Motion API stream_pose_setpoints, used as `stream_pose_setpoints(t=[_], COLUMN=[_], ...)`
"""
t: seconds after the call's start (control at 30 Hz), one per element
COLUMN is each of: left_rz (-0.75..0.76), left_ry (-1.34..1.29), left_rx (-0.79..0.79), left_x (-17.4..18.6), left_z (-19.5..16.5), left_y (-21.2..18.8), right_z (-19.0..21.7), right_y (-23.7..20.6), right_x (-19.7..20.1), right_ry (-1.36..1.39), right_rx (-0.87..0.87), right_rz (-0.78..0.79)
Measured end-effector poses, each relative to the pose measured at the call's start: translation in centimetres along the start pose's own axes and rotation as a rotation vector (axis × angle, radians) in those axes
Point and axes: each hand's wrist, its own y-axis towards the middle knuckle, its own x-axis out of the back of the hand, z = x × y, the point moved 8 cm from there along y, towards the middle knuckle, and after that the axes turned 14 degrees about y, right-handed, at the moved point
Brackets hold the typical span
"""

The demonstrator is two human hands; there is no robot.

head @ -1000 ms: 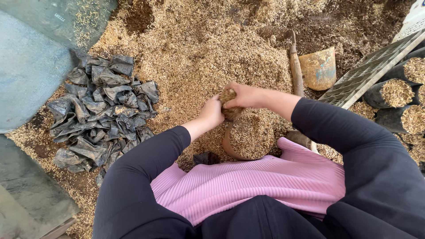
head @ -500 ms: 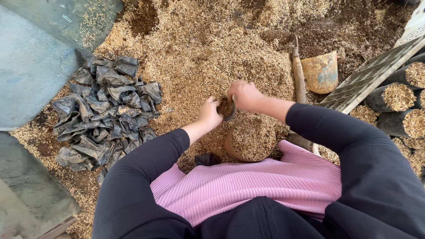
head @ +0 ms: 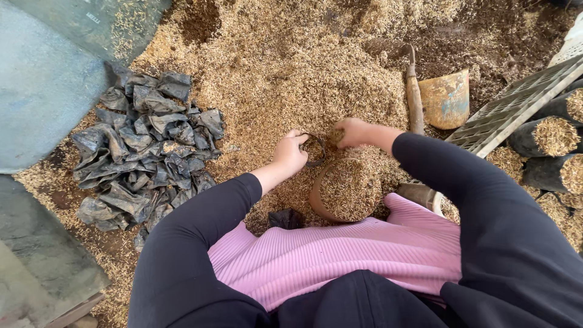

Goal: The person scoops wood shavings by hand and packs them into small black plastic pots. The person then places the filled pots into a white plastic crate. The person repeats this process multiple times.

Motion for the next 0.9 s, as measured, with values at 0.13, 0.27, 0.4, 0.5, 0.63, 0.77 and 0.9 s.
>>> stream_pose_setpoints(t=[0.13, 0.27, 0.4, 0.5, 0.63, 0.77, 0.9], left_rz=[0.004, 0.174, 0.243, -0.039, 0.108, 0.038, 0.148], left_ry=[0.014, -0.005, 0.018, 0.084, 0.012, -0.009, 0.051], left_rx=[-0.049, 0.061, 0.113, -0.023, 0.083, 0.009, -0.038], left_x=[-0.5, -1.7, -2.2, -0.3, -1.6, -0.8, -0.8], left_z=[-1.0, -0.9, -0.3, -1.1, 0.4, 0.1, -1.2], left_y=[0.3, 0.8, 0.6, 0.4, -0.1, 0.0, -0.9], right_z=[1.8, 4.5, 6.8, 6.1, 3.9, -0.4, 0.3], right_y=[-2.1, -4.5, -5.3, -3.9, -1.8, -1.9, -1.4], right_x=[2.3, 0.9, -3.0, -4.3, 1.1, 1.0, -1.7], right_ry=[0.445, 0.178, -0.243, -0.647, -0.210, 0.213, -0.067], right_rx=[-0.005, 0.068, 0.395, 0.511, 0.310, -0.289, -0.166], right_rz=[0.087, -0.031, -0.194, -0.181, -0.234, -0.089, -0.113])
